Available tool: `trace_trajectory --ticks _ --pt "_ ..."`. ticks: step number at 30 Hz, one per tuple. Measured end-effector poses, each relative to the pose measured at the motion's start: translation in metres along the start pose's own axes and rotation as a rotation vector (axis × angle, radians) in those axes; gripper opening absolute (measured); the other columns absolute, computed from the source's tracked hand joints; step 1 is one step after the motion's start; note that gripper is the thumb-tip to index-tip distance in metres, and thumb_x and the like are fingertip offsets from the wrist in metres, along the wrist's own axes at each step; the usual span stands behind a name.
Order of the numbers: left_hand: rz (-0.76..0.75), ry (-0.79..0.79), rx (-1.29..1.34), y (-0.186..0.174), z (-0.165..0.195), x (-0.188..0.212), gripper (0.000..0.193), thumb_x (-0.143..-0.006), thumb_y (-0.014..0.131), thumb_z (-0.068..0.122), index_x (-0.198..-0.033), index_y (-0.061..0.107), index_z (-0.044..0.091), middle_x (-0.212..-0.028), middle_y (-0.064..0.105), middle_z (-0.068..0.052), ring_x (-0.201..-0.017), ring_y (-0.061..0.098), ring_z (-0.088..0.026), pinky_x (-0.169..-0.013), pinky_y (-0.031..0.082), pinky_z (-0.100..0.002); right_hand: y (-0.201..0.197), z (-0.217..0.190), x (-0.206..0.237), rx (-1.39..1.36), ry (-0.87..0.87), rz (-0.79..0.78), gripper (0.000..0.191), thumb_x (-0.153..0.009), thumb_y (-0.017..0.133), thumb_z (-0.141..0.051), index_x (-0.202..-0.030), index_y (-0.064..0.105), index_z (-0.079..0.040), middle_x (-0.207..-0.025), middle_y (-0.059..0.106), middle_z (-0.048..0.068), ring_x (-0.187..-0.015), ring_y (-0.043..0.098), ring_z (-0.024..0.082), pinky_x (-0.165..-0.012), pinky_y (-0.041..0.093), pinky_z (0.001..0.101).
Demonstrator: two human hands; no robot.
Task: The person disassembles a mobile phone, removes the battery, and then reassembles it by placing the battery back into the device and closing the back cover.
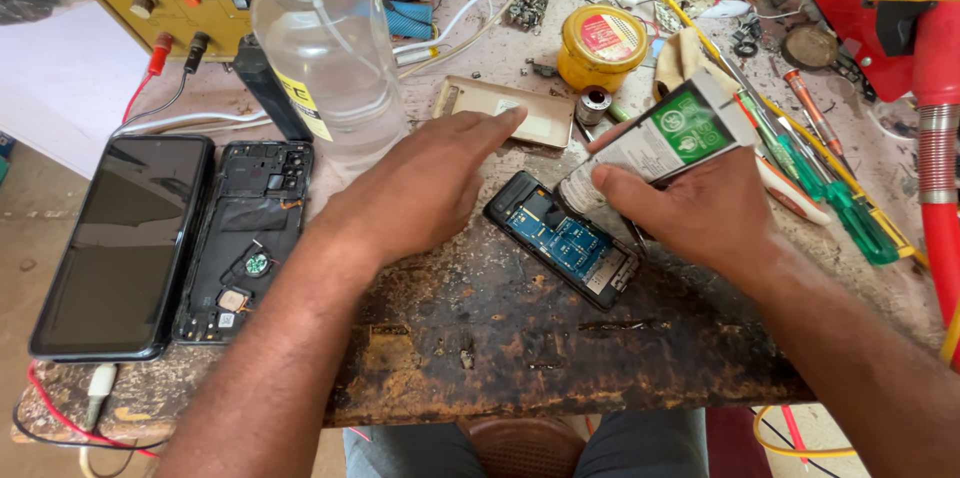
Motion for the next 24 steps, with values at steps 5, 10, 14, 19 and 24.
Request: trace_trajectory --ticks 5,10,14,19,24 --pt "0.067 0.017 -0.048 -0.003 0.001 0.002 0.063 -0.079 0.055 -0.012 -0.140 0.056 0.005 -0.130 0.062 -0.018 -0.119 0.060 -0.035 -0.101 0.048 -0.042 -0.002 0.000 0.008 -0.005 0.042 0.000 0.026 -0.086 0.081 -0.013 -0.109 0.075 -0.003 -0.091 0.074 0.003 -0.080 0.068 0.008 -0.071 0.057 0.0254" --pt "0.083 -0.019 -0.055 -0.003 0.006 0.006 0.052 -0.080 0.058 -0.012 -0.129 0.065 0.006 -0.116 0.067 -0.017 -0.108 0.064 -0.038 -0.091 0.051 -0.046 0.002 -0.009 0.008 0.083 -0.035 -0.001 0.025 -0.088 0.081 -0.015 -0.109 0.076 -0.004 -0.090 0.075 0.002 -0.080 0.070 0.007 -0.071 0.058 0.0251" --pt "0.125 0.045 -0.060 -0.006 0.013 0.012 0.040 -0.083 0.062 -0.008 -0.119 0.071 0.007 -0.106 0.069 -0.016 -0.104 0.065 -0.039 -0.088 0.051 -0.048 0.008 -0.015 0.008 0.034 0.004 0.007 0.025 -0.087 0.082 -0.017 -0.107 0.074 -0.003 -0.091 0.076 0.001 -0.080 0.071 0.007 -0.071 0.059 0.0251" --pt "0.114 0.059 -0.120 -0.005 0.008 0.013 0.040 -0.078 0.064 -0.008 -0.114 0.072 0.008 -0.107 0.069 -0.016 -0.104 0.065 -0.039 -0.087 0.052 -0.048 0.002 -0.016 0.022 0.043 0.002 0.005 0.026 -0.086 0.081 -0.014 -0.108 0.075 -0.003 -0.094 0.076 0.003 -0.083 0.070 0.008 -0.073 0.058 0.0259" --pt "0.103 -0.026 -0.119 -0.003 0.006 0.013 0.054 -0.075 0.064 -0.007 -0.127 0.061 0.003 -0.117 0.061 -0.020 -0.099 0.065 -0.042 -0.083 0.053 -0.050 -0.002 -0.011 0.042 -0.100 0.039 -0.013 0.029 -0.085 0.079 -0.011 -0.111 0.070 -0.001 -0.100 0.075 0.005 -0.089 0.070 0.009 -0.078 0.059 0.0261"
Point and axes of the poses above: each hand's wrist, its own x-axis away from the middle knuckle, its own y-axis out of the palm, z = x × y, the point moved 4 cm from there along -x, towards the middle knuckle
